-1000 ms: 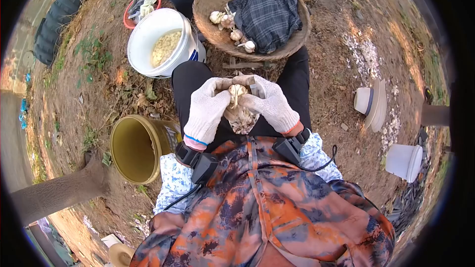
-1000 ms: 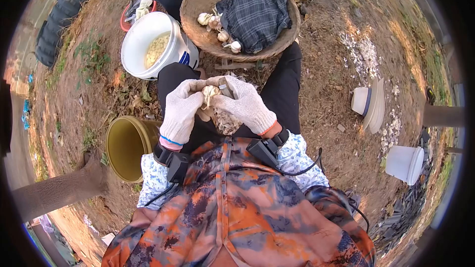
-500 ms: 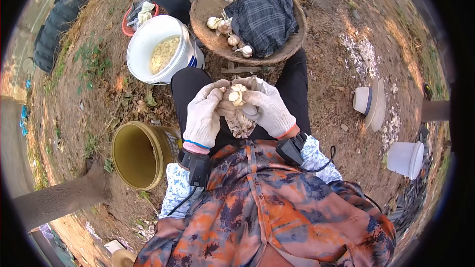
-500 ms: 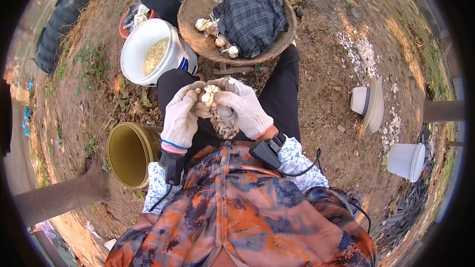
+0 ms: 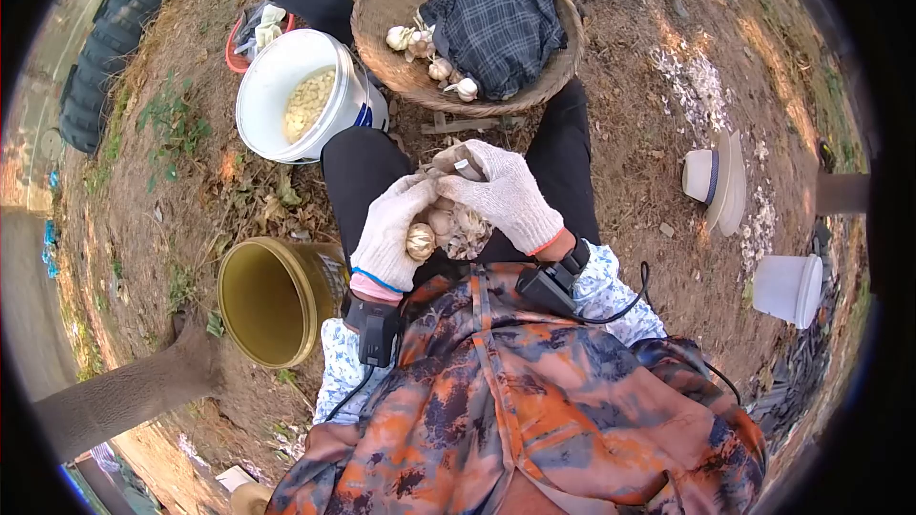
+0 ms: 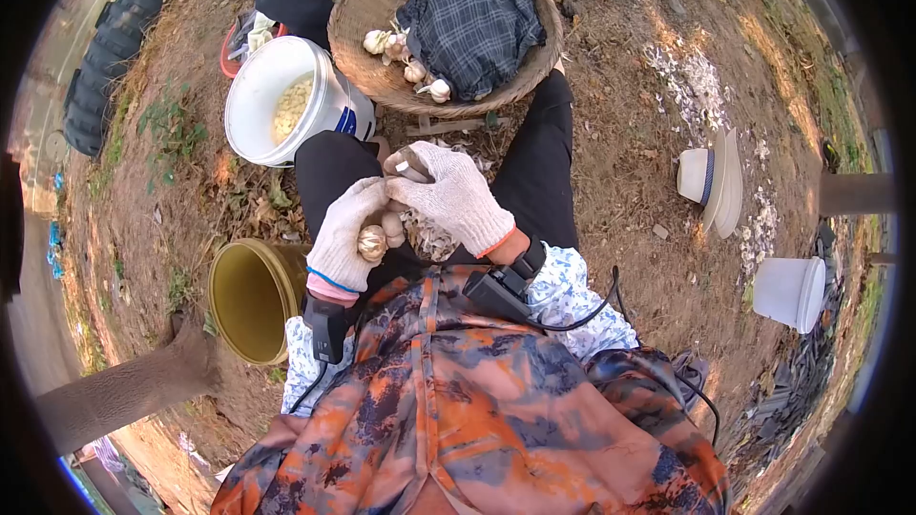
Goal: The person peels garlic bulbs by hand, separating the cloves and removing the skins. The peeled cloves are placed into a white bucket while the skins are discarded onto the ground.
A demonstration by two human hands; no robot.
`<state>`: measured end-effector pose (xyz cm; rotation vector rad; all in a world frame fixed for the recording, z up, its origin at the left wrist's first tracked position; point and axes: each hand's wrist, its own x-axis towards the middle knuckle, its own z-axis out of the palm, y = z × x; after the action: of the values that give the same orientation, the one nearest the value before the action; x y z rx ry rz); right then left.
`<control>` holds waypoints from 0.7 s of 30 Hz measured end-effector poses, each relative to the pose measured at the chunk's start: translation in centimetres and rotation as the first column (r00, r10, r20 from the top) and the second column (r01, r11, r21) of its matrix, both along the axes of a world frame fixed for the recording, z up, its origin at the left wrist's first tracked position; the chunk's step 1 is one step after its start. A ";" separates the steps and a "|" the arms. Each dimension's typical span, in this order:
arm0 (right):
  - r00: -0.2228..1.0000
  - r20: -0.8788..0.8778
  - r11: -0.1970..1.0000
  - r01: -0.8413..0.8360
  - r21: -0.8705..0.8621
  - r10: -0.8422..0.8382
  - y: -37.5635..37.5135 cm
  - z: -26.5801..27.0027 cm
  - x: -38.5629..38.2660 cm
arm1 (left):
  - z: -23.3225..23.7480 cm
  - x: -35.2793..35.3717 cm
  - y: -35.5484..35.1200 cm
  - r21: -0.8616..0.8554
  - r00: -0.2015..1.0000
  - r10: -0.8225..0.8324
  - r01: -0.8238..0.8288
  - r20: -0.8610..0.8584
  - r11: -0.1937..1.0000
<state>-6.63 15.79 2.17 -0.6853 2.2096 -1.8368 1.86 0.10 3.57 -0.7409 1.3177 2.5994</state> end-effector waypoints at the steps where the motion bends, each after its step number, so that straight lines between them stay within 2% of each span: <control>1: 0.996 0.054 0.996 -0.073 0.060 0.069 0.2 0.3 0.0 | 0.0 0.0 0.0 0.013 0.997 -0.065 0.065 -0.031 0.998; 2: 0.984 0.112 0.982 -0.150 0.114 0.138 0.2 0.6 -0.1 | -0.1 0.0 0.3 0.233 0.998 0.011 0.003 -0.059 0.973; 3: 0.984 0.111 0.982 -0.151 0.114 0.138 0.2 0.7 -0.1 | -0.3 -0.1 0.4 0.232 0.998 0.012 0.002 -0.059 0.973; 5: 0.994 0.081 0.991 -0.081 0.110 0.072 0.3 0.7 0.1 | -1.3 -0.4 0.3 0.450 0.999 0.044 -0.034 -0.012 0.893; 6: 0.994 0.084 0.991 -0.080 0.109 0.071 0.1 0.6 0.4 | -2.2 -0.2 0.2 0.450 0.999 0.042 -0.034 -0.009 0.893; 8: 0.987 0.108 0.992 -0.109 -0.065 0.116 -0.4 0.5 0.9 | -3.6 0.3 -0.2 0.511 0.992 0.051 0.017 -0.119 0.859; 9: 0.987 0.110 0.992 -0.111 -0.067 0.118 -0.3 0.8 0.8 | -2.8 0.3 -0.2 0.510 0.992 0.054 0.013 -0.116 0.860; 11: 0.994 0.044 0.987 -0.103 0.126 0.098 0.0 1.3 0.4 | -0.3 0.0 -0.1 0.202 0.996 0.091 -0.085 -0.017 0.976; 12: 0.993 -0.001 0.982 -0.113 0.152 0.114 0.0 0.9 0.3 | -0.3 0.1 -0.5 0.098 0.997 0.048 -0.041 -0.062 0.994; 13: 0.993 0.004 0.982 -0.119 0.150 0.119 0.4 0.7 0.3 | -0.2 0.2 -1.0 0.096 0.997 0.052 -0.047 -0.057 0.994; 15: 0.959 0.195 0.919 -0.257 0.300 0.204 1.1 0.7 0.5 | 0.0 0.2 -1.5 -0.051 0.998 0.014 -0.017 -0.058 0.999; 16: 0.968 0.095 0.927 -0.251 0.279 0.233 1.2 0.2 1.1 | 0.3 0.0 -1.4 -0.097 0.999 0.032 -0.036 -0.040 0.995; 17: 0.968 0.098 0.927 -0.251 0.280 0.233 1.1 -0.5 1.4 | 0.4 0.0 -1.5 -0.096 0.999 0.032 -0.035 -0.037 0.995; 19: 0.947 -0.077 0.936 -0.291 0.196 0.311 0.3 -0.9 1.8 | 0.6 -0.2 -1.6 -0.179 0.999 0.013 -0.007 0.030 0.984; 21: 0.958 -0.024 0.941 -0.277 0.195 0.286 0.3 -1.0 2.2 | 0.8 -0.2 -1.5 -0.219 0.999 0.014 -0.003 0.049 0.976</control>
<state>-4.45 16.06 1.15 -0.9615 2.1486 -1.4646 1.71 -1.38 4.39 -0.8397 1.6069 2.4500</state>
